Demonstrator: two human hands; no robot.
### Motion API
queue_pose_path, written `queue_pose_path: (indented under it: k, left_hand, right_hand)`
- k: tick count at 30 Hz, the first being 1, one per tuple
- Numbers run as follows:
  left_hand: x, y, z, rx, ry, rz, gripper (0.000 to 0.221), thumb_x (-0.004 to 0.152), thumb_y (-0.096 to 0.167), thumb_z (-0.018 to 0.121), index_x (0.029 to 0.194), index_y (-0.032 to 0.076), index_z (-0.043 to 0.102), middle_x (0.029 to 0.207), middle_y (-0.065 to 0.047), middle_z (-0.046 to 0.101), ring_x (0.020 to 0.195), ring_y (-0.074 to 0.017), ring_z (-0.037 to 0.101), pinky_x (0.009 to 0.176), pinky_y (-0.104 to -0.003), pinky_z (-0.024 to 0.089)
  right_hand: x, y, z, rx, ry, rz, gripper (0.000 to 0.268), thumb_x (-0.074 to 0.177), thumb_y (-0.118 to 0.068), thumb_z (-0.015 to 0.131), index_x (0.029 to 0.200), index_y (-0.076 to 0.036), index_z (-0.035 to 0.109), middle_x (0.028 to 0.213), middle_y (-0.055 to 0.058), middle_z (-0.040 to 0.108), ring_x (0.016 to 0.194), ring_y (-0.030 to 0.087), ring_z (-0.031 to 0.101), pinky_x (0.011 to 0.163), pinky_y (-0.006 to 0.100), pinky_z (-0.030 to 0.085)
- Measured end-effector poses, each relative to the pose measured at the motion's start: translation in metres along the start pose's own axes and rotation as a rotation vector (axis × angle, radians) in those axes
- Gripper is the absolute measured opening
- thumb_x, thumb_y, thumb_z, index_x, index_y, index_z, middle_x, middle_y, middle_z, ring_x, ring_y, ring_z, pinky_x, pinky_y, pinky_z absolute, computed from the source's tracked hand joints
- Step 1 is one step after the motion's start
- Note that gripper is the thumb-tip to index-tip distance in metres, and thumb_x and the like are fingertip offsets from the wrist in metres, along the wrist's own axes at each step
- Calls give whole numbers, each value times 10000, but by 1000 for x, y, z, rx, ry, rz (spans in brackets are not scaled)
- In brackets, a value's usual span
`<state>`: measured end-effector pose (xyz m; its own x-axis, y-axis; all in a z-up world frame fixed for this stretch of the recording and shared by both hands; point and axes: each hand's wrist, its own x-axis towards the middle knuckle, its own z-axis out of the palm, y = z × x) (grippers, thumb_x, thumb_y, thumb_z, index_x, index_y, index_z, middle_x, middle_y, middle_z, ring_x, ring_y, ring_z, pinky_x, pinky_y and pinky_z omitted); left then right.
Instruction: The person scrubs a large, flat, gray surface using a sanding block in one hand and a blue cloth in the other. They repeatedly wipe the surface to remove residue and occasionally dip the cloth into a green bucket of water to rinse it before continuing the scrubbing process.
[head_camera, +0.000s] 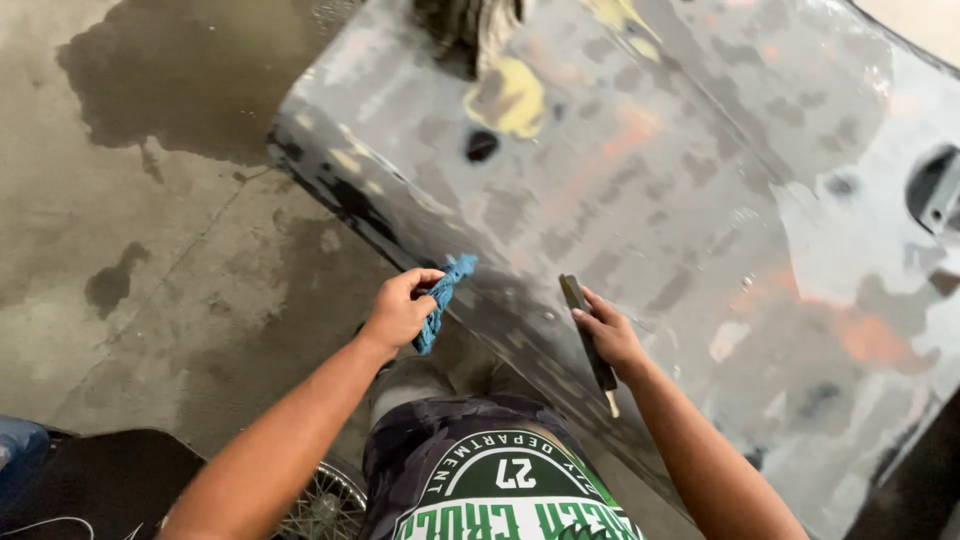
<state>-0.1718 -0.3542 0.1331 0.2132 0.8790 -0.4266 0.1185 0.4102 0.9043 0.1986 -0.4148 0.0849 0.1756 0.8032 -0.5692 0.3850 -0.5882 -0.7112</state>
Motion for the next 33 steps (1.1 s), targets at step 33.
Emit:
queue_pose_path:
  k: [33]
  left_hand:
    - [117, 147, -565, 249, 628, 482, 115, 1056, 146, 596, 1060, 42, 548, 758, -69, 529, 675, -127, 506, 631, -314, 469]
  right_hand:
    - [259, -545, 569, 616, -691, 248, 443, 1009, -429, 596, 1072, -2, 695, 826, 132, 727, 658, 255, 686, 638, 380, 563]
